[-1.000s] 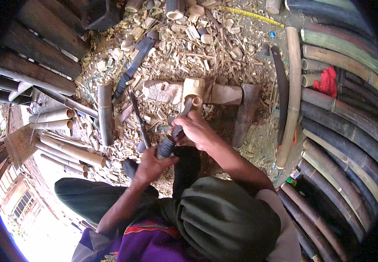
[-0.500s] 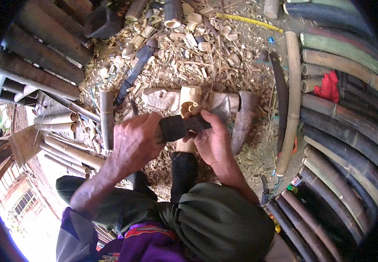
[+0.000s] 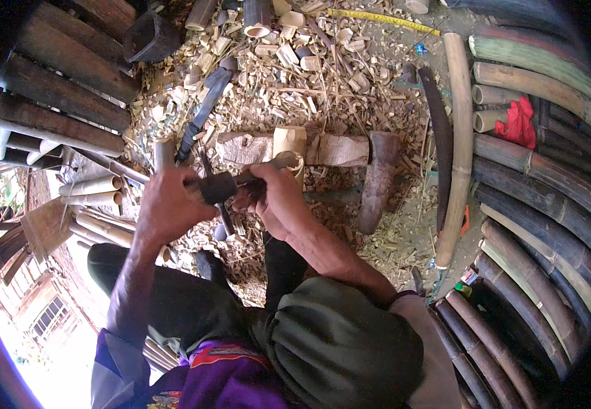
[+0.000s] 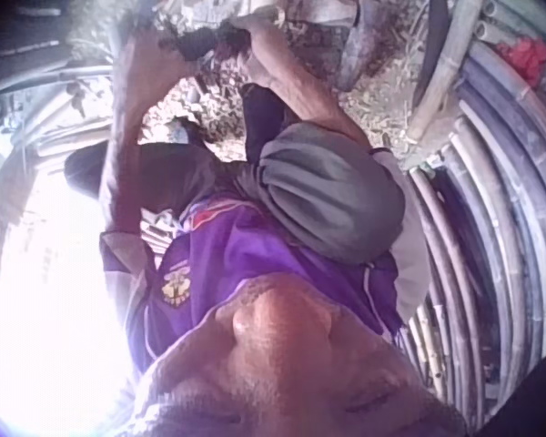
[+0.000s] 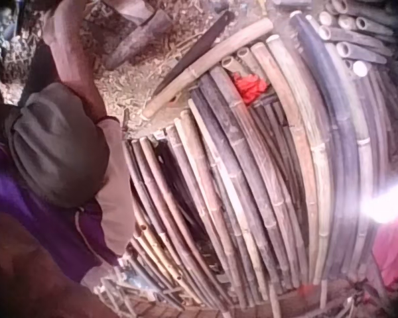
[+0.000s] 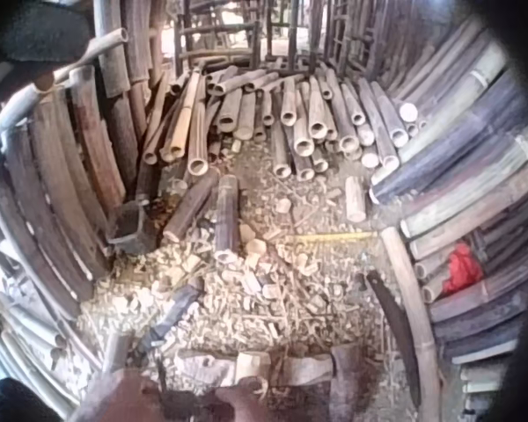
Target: The person carves a bamboo pole using a knife and a wooden mallet, shaping the end and hollowing the interior. They repeatedly strike the knife with the mallet, rotate the pole, and inspect the carved sections.
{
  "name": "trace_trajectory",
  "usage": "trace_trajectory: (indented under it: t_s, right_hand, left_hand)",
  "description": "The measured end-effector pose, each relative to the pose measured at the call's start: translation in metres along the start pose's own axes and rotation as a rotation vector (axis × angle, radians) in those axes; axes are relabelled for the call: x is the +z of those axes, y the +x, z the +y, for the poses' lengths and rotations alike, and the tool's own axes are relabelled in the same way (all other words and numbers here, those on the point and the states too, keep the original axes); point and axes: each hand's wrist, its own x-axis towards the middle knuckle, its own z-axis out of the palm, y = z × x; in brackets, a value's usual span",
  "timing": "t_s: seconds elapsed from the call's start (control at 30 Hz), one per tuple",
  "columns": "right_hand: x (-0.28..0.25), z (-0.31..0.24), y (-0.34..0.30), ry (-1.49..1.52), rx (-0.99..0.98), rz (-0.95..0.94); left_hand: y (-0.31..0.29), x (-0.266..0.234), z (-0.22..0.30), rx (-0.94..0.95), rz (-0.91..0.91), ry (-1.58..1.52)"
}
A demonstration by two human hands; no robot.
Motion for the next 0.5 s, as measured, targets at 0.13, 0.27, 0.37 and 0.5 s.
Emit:
trace_trajectory:
  t_s: [0.13,0.27,0.37,0.5]
  right_hand:
    - [-0.014,0.0,-0.012,0.335,-0.02,-0.142]
    - [-0.02,0.007,-0.01,0.548,-0.007,-0.035]
    - [-0.028,0.017,0.0,0.596,0.005,-0.096]
    - [-0.008,0.027,-0.003,0.41,0.054,-0.073]
  left_hand:
    - [0.008,-0.012,0.041,0.307,0.042,0.372]
    - [-0.001,0.0,0.078,0.602,0.084,0.64]
    - [0.005,0.008,0.066,0.667,0.101,0.78]
    - [0.069,-0.037,0.025,0.562,-0.337,0.607]
